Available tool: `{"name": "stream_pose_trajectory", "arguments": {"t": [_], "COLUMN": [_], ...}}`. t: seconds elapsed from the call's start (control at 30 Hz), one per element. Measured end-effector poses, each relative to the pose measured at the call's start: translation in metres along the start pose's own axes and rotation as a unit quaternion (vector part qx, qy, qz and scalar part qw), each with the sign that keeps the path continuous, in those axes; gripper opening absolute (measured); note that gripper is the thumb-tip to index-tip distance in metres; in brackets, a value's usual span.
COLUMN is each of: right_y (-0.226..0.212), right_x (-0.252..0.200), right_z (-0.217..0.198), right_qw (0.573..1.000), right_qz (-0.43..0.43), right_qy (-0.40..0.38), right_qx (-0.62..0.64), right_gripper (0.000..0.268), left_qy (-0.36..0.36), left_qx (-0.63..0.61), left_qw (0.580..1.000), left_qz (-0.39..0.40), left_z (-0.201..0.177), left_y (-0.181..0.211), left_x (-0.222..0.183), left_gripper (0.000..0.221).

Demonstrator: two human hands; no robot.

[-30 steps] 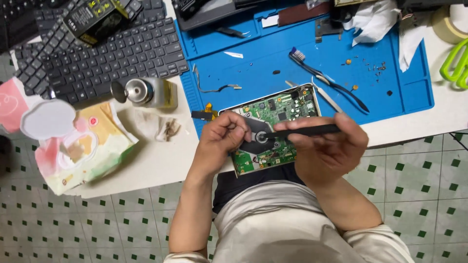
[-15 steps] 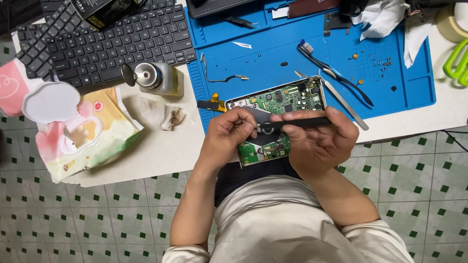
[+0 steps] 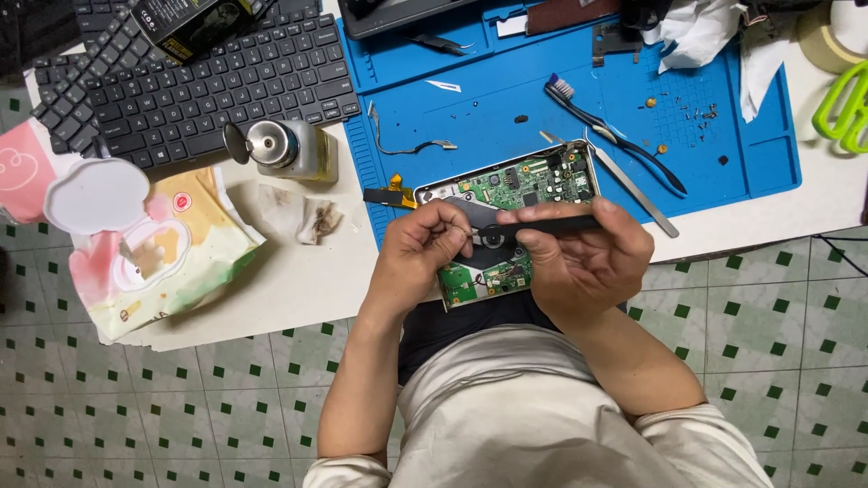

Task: Using a precision tool to manipulate and test components on a circuit board assembly.

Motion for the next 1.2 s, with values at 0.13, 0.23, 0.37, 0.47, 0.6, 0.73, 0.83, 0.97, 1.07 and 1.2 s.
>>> {"name": "stream_pose_trajectory", "arguments": {"t": [0.13,0.23,0.37,0.47,0.6,0.73,0.83,0.97,1.07,1.2], "right_y": [-0.004,-0.01,-0.001,0.007,0.016,0.015,0.02,0.027,0.03,0.031], "right_x": [-0.002,0.003,0.004,0.004,0.002,-0.001,-0.007,-0.015,-0.017,-0.012], "right_z": [0.004,0.011,0.013,0.011,0.008,0.008,0.004,0.004,0.004,0.005], "right_qw": [0.999,0.998,0.998,0.998,0.998,0.998,0.998,0.997,0.996,0.997], "right_qz": [-0.046,-0.059,-0.046,-0.026,0.003,0.015,0.039,0.062,0.073,0.059], "right_qy": [-0.007,-0.021,-0.043,-0.048,-0.033,-0.027,-0.015,0.0,0.009,0.029], "right_qx": [0.002,0.017,0.026,0.039,0.057,0.054,0.05,0.046,0.042,0.035], "right_gripper": [0.064,0.06,0.056,0.059,0.059,0.061,0.064,0.064,0.064,0.063], "left_qy": [0.004,0.011,0.032,0.045,0.068,0.08,0.108,0.133,0.141,0.144], "left_qx": [0.014,0.039,0.078,0.083,0.076,0.076,0.07,0.09,0.088,0.035], "left_qw": [1.0,0.999,0.996,0.996,0.995,0.994,0.992,0.987,0.986,0.989], "left_qz": [-0.006,-0.004,-0.001,0.005,0.004,0.008,0.015,0.032,0.029,0.002], "left_z": [-0.001,-0.002,-0.002,-0.001,-0.001,-0.001,-0.003,-0.007,-0.007,-0.012], "left_y": [0.0,0.0,0.002,0.002,-0.004,-0.005,-0.006,-0.006,-0.008,-0.016], "left_x": [-0.002,-0.004,-0.007,-0.009,-0.012,-0.016,-0.018,-0.018,-0.014,-0.011], "left_gripper": [0.006,0.006,0.007,0.008,0.009,0.008,0.008,0.006,0.007,0.009]}}
Point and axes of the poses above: each hand's wrist, its own x-axis towards the middle knuckle, its own z-axis out of the palm, y = z × x, the point moved 7 cm from there along x, towards the middle knuckle, and after that the axes turned 7 degrees about -z, right-handed, at the moved point
